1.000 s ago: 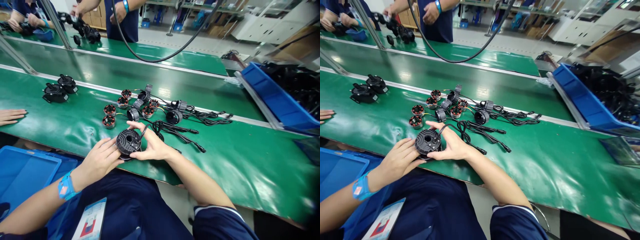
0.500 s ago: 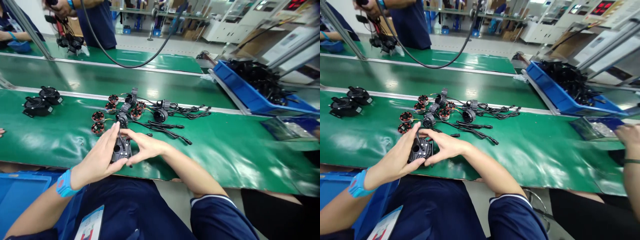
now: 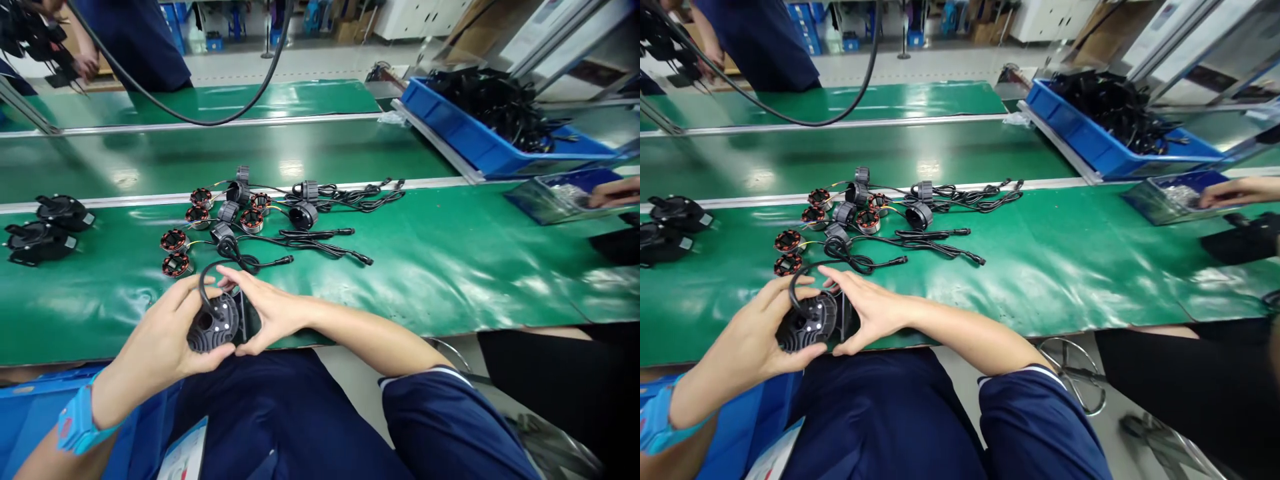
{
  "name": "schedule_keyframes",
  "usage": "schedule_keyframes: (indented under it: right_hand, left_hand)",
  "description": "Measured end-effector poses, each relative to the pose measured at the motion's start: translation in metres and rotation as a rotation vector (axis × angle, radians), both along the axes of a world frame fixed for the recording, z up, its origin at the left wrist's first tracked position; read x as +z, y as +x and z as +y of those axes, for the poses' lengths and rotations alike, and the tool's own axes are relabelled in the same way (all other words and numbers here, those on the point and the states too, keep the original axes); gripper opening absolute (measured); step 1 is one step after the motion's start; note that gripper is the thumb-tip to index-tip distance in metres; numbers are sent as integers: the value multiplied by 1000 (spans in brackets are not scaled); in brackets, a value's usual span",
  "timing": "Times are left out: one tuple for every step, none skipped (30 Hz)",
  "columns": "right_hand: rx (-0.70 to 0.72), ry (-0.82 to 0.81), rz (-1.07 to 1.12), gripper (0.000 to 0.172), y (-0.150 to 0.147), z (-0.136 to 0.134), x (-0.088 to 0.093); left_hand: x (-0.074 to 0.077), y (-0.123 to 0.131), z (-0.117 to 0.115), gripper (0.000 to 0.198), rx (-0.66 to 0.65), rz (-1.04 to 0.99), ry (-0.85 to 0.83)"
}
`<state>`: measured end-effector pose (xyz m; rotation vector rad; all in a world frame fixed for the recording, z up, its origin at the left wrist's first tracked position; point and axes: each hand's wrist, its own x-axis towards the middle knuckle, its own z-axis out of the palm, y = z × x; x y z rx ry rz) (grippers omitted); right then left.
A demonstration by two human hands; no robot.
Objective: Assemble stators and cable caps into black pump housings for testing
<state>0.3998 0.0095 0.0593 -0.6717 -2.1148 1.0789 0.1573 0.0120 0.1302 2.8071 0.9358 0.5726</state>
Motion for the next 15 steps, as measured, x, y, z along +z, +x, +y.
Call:
schedule_keyframes:
  right_hand:
    - [-3, 7, 0, 136, -1, 0, 0]
    - [-5, 16, -1, 136, -2, -1, 1]
    - [-9, 23, -2, 136, -3, -2, 1]
    - [-12, 30, -3, 137, -3, -2, 1]
    - [-14, 36, -3, 138, -3, -3, 1]
    - [-13, 41, -3, 139, -4, -3, 1]
    - [-11, 45, -4, 138, -3, -3, 0]
    - [-10, 51, -6, 137, -3, -2, 0]
    - [-9, 62, -8, 135, -4, -2, -1]
    - [-13, 79, -13, 135, -4, -2, -2]
    - [-18, 104, -20, 135, -5, -3, -2]
    - [-24, 139, -26, 138, -7, -5, -2]
    - [-33, 175, -42, 140, -9, -8, -1]
    - [-44, 213, -68, 143, -12, -12, 0]
    - [-58, 238, -104, 143, -16, -15, 0]
  left_hand:
    - [0, 0, 0, 55, 1, 5, 15]
    - [0, -1, 0, 53, 7, 17, 23]
    - [0, -1, -1, 52, 21, 36, 28]
    - [-1, -1, -2, 53, 39, 62, 33]
    - [-1, -1, -2, 55, 57, 96, 39]
    - [-1, 0, -3, 57, 71, 132, 52]
    - [0, 0, -3, 59, 78, 167, 68]
    - [2, 0, -2, 60, 69, 192, 88]
    - [4, 0, -1, 60, 46, 207, 105]
    - [6, 1, 0, 58, 10, 207, 114]
    - [8, 1, 1, 53, -44, 194, 108]
    - [8, 3, 2, 49, -94, 151, 85]
    - [6, 7, 2, 45, -136, 84, 49]
    - [2, 13, 3, 44, -183, 5, 0]
    - [-5, 21, 3, 46, -192, -112, -45]
